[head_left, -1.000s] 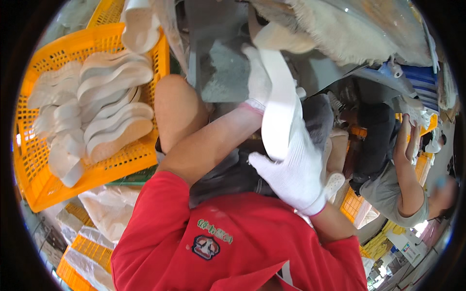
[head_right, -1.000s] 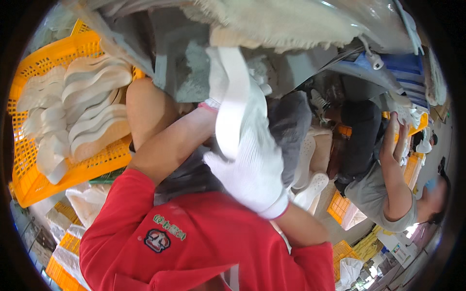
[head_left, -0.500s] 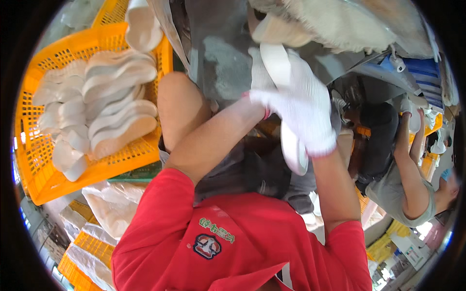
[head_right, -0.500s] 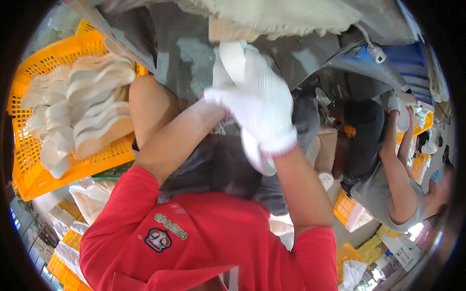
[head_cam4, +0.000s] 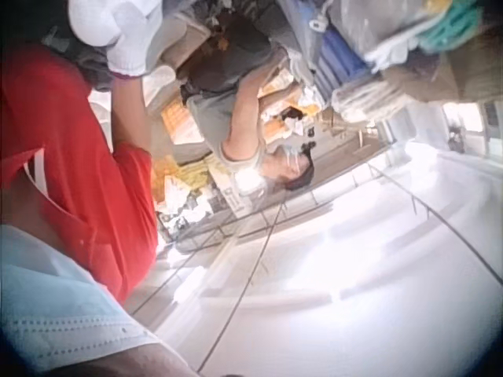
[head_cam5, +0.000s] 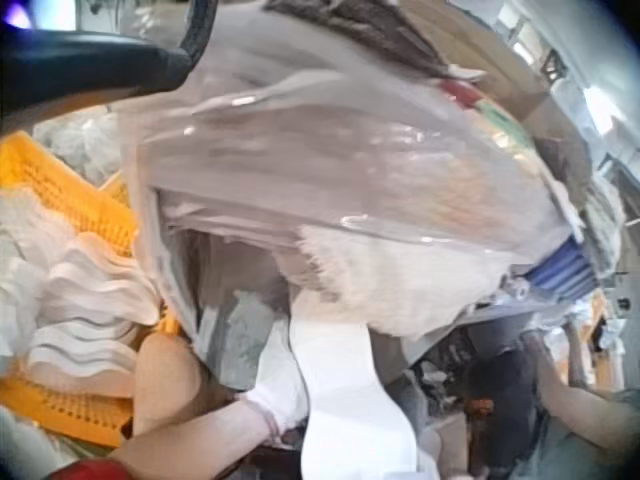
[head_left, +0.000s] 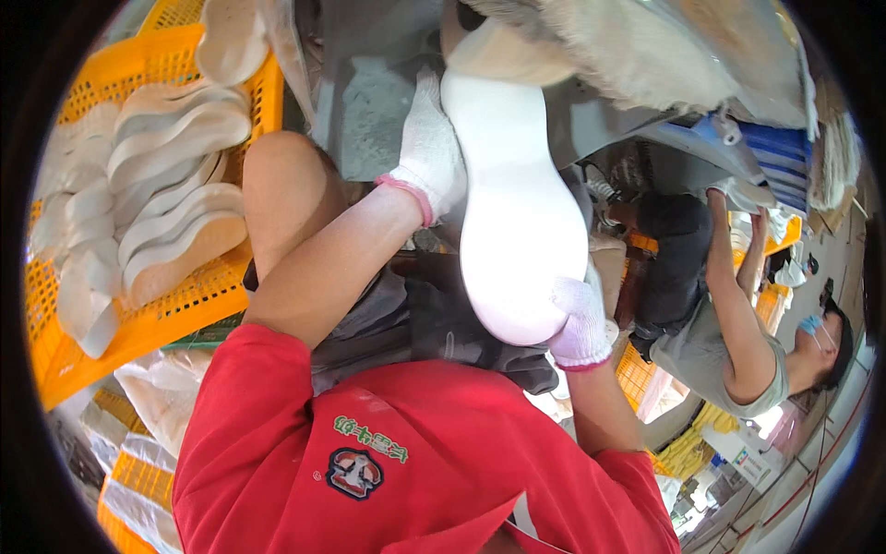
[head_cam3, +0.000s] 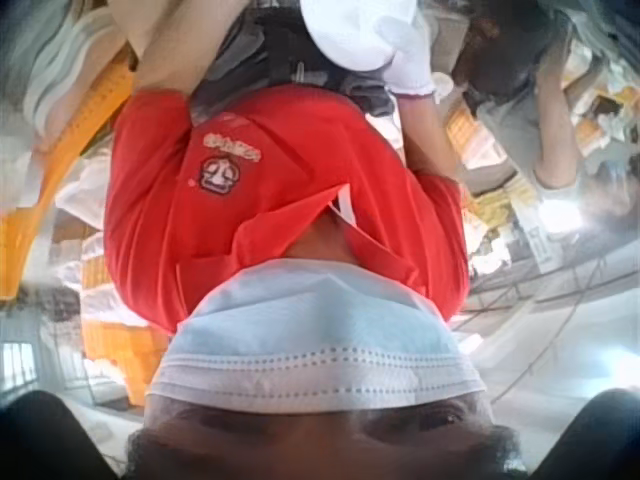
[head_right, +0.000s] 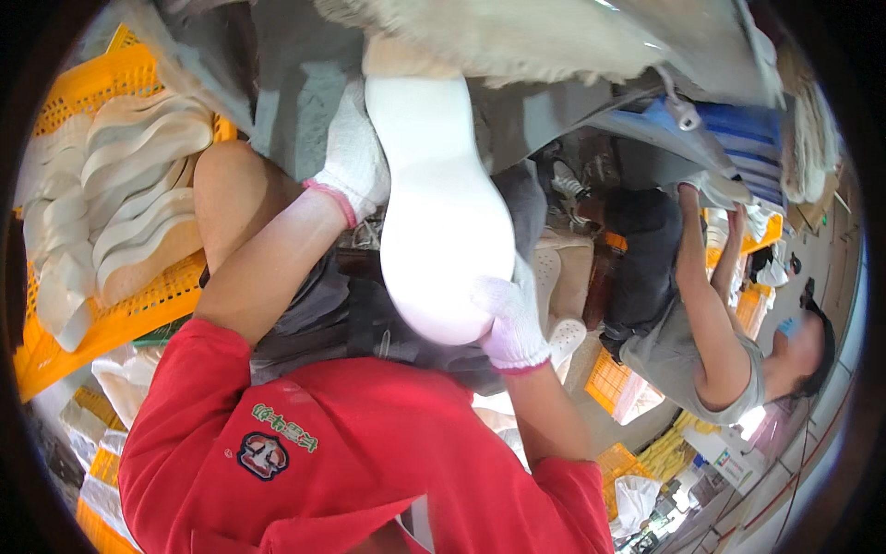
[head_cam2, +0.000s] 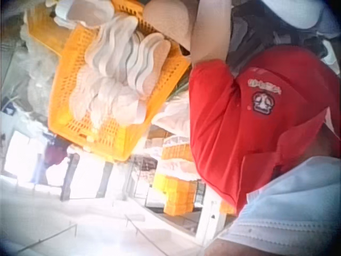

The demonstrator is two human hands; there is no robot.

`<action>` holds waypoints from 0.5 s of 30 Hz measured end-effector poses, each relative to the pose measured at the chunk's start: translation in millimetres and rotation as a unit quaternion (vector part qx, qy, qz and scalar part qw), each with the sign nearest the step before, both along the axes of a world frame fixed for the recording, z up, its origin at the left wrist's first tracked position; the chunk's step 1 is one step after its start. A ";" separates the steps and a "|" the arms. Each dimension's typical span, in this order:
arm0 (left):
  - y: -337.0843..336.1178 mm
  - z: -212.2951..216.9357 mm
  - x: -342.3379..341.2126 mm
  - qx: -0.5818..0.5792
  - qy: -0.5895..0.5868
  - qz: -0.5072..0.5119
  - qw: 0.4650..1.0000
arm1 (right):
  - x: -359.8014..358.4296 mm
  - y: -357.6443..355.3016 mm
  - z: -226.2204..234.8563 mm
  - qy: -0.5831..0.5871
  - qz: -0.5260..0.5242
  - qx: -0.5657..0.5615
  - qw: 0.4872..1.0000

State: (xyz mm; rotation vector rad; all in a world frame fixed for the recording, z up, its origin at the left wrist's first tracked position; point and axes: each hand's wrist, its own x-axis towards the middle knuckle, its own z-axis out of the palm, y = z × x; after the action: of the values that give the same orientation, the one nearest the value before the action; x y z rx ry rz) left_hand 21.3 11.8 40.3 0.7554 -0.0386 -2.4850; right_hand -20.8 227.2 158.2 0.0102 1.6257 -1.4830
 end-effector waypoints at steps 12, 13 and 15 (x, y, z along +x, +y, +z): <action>-39.1 87.1 191.4 -0.679 -0.491 -0.279 0.468 | -63.3 56.5 -20.3 0.405 0.240 0.158 0.868; -53.1 75.4 230.7 -0.785 -0.538 -0.177 0.251 | -64.9 85.7 -25.3 0.450 0.257 0.206 0.830; -87.7 37.8 297.9 -0.736 -0.620 -0.196 0.191 | -62.4 139.1 -46.5 0.505 0.295 0.299 0.754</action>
State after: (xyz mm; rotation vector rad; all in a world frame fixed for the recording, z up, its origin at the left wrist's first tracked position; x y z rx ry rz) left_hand 319.2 -76.0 78.0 1.2778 -2.7175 -0.1354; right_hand -83.2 366.3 111.7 -1.0114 2.5533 -0.3487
